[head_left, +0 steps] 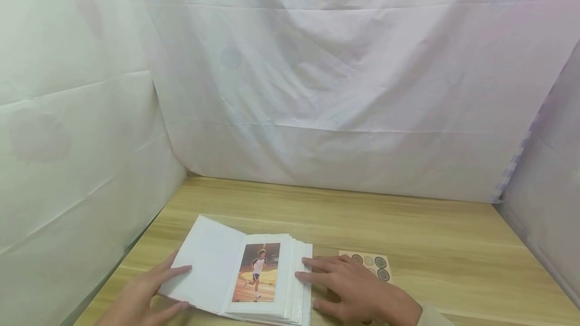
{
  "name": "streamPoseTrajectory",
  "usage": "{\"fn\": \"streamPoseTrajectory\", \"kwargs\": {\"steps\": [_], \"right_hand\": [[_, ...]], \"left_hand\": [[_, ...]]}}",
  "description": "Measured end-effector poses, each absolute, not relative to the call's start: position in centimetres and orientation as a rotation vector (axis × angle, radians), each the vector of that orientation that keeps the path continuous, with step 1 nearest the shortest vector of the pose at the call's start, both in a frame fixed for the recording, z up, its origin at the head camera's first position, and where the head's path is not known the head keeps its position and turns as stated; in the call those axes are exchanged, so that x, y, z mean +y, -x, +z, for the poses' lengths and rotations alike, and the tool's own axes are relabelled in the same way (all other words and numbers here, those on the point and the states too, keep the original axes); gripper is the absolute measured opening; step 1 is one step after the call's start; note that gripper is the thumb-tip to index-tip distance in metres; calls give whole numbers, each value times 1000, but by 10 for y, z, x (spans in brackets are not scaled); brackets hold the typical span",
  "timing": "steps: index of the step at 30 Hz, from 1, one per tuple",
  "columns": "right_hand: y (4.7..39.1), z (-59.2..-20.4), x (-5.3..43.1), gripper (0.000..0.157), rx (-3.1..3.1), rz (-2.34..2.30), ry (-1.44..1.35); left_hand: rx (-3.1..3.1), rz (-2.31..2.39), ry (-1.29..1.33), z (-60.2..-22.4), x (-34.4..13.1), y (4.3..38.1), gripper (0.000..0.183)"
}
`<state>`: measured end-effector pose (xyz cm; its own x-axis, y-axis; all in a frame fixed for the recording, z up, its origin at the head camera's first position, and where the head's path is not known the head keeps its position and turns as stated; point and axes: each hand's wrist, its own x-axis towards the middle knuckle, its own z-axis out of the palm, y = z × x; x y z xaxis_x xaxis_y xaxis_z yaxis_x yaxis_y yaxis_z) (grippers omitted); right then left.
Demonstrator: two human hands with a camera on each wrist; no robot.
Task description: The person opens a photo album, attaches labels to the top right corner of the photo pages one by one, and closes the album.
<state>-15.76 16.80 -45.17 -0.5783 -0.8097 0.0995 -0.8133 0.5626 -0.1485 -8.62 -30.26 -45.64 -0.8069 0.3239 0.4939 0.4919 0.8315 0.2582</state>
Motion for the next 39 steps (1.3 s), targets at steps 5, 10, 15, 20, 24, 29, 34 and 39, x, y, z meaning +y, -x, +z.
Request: {"fn": "streamPoseTrajectory", "kwargs": {"steps": [5, 10, 15, 20, 24, 29, 34, 39], "right_hand": [[157, -451, 168, 54, -2765, 280, -1431], [157, -451, 168, 54, -2766, 285, -1436], [156, -450, 167, 54, -2760, 290, -1443], [156, -452, 167, 54, -2753, 291, -1445], [157, -453, 167, 54, -2747, 287, -1448], [157, -453, 168, 55, -2740, 282, -1449], [158, -452, 168, 54, -2733, 271, -1449], [158, -453, 168, 54, -2731, 271, -1446]], "left_hand": [[-2613, -372, 564, -463, -306, 87, 72], [-2818, -379, 461, -463, -303, 87, 69], [-2839, -375, 470, -472, -306, 88, 67], [-3028, -504, 382, -470, -304, 91, 66], [-3183, -659, 225, -465, -300, 95, 66], [-3228, -713, 189, -463, -298, 96, 67], [-3223, -675, 225, -465, -298, 96, 65], [-3204, -618, 366, -468, -302, 97, 60]]}}
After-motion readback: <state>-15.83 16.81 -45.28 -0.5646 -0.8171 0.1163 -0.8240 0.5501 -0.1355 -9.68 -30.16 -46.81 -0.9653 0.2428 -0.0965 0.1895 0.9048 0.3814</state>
